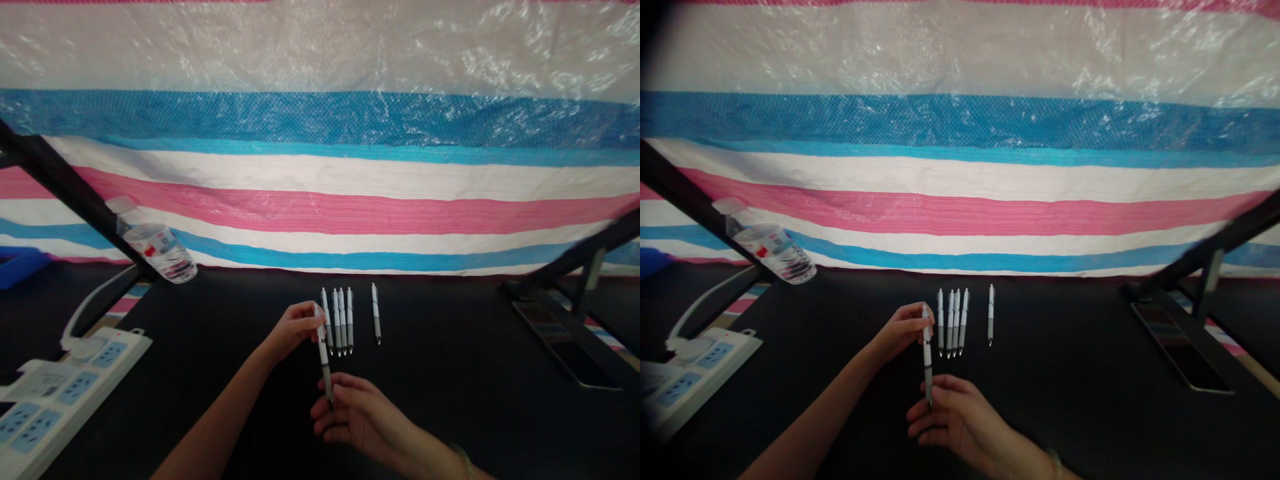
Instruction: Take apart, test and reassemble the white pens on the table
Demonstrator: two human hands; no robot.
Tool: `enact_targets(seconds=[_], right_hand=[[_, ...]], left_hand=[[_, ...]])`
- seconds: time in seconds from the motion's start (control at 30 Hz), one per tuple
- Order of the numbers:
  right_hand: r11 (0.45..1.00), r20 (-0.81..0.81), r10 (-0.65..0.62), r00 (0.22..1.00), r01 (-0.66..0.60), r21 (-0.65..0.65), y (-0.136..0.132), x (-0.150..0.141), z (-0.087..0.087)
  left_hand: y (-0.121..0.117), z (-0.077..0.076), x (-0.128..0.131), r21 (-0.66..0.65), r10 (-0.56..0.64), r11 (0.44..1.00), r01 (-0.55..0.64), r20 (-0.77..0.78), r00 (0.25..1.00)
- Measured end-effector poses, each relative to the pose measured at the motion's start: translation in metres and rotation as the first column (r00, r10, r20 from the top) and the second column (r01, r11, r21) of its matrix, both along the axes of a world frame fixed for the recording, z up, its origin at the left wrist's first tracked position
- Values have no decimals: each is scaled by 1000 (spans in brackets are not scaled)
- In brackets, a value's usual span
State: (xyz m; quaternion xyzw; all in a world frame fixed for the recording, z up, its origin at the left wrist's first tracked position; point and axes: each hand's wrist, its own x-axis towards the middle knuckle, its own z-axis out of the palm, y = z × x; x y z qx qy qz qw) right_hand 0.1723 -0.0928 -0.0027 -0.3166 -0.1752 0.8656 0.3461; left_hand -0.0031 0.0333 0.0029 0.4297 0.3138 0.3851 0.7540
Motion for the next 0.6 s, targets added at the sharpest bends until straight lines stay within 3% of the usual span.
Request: enact_targets(seconds=[0.6], right_hand=[[999, 7, 47, 999, -47, -1, -1, 2, 3]], left_hand=[[1, -1, 0, -14, 26, 1000, -25, 24, 999]])
